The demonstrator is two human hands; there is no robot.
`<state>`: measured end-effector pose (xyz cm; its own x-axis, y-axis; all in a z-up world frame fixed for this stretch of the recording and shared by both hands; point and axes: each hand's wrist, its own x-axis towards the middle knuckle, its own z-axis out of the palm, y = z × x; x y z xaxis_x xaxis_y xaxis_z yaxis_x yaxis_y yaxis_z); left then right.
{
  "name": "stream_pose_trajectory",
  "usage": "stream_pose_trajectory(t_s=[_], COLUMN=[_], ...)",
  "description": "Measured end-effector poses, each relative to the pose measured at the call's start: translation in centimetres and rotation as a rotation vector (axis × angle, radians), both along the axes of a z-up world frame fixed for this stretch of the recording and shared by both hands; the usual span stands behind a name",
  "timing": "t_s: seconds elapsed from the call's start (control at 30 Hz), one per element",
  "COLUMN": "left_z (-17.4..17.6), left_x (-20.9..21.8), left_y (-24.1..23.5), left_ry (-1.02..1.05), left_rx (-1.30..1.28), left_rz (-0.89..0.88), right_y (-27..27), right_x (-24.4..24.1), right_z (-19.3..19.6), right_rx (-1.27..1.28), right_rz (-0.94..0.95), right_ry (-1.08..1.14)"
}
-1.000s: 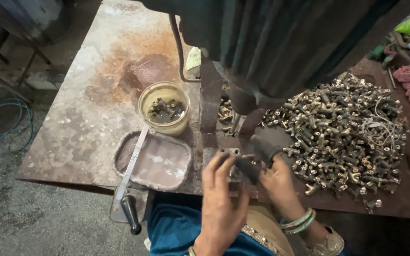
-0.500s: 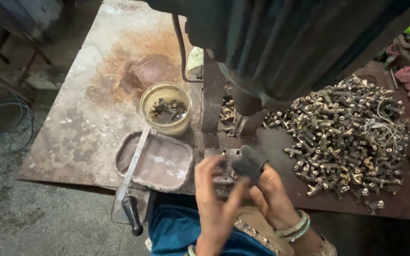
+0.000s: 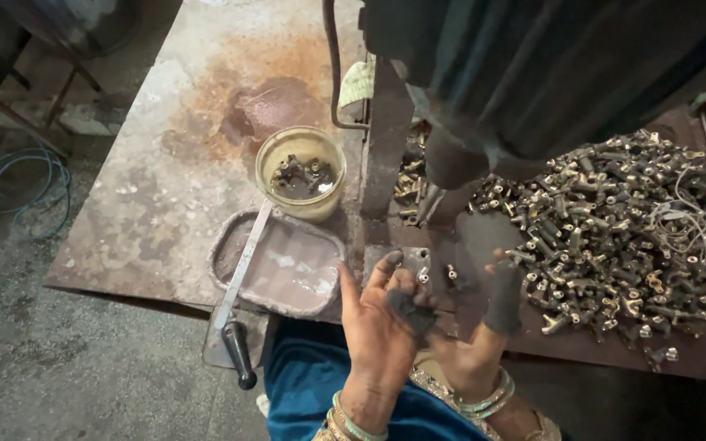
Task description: The person sits at a bench press machine, places small brass fittings one at a time into a jig under the press, operates the press to press each fitting, and moves finished parts into a bowl beside the machine, drawing new parts from a large pile on the table.
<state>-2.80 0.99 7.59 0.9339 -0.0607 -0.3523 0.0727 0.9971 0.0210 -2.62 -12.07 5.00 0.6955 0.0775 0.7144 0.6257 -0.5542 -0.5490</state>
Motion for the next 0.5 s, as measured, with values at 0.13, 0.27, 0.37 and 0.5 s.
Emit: stream_pose_trajectory(t_s=[0.13,0.27,0.37,0.5], left_z=[-0.5,-1.2,-1.4,-4.1], left_x=[0.0,-0.1,-0.4,-0.5], left_y=[-0.2,-0.4,-0.2,-0.1], left_ry=[0.014,-0.132,-0.233,-0.462], left_rx=[0.022,0.082,0.097,0.017], left_rz=[-0.012,0.012,-0.004,0.005], right_y=[0.0,-0.8,0.1,1.1], right_x=[0.1,-1.0,-1.9,-2.5], right_z=[-0.1,-5.4,-4.0,-1.0], right_rx=[-0.024,0.381,0.945,0.998], right_rz=[0.010,0.215,0.450,0.347], right_ry=[-0.011,0.466,1.064,1.487])
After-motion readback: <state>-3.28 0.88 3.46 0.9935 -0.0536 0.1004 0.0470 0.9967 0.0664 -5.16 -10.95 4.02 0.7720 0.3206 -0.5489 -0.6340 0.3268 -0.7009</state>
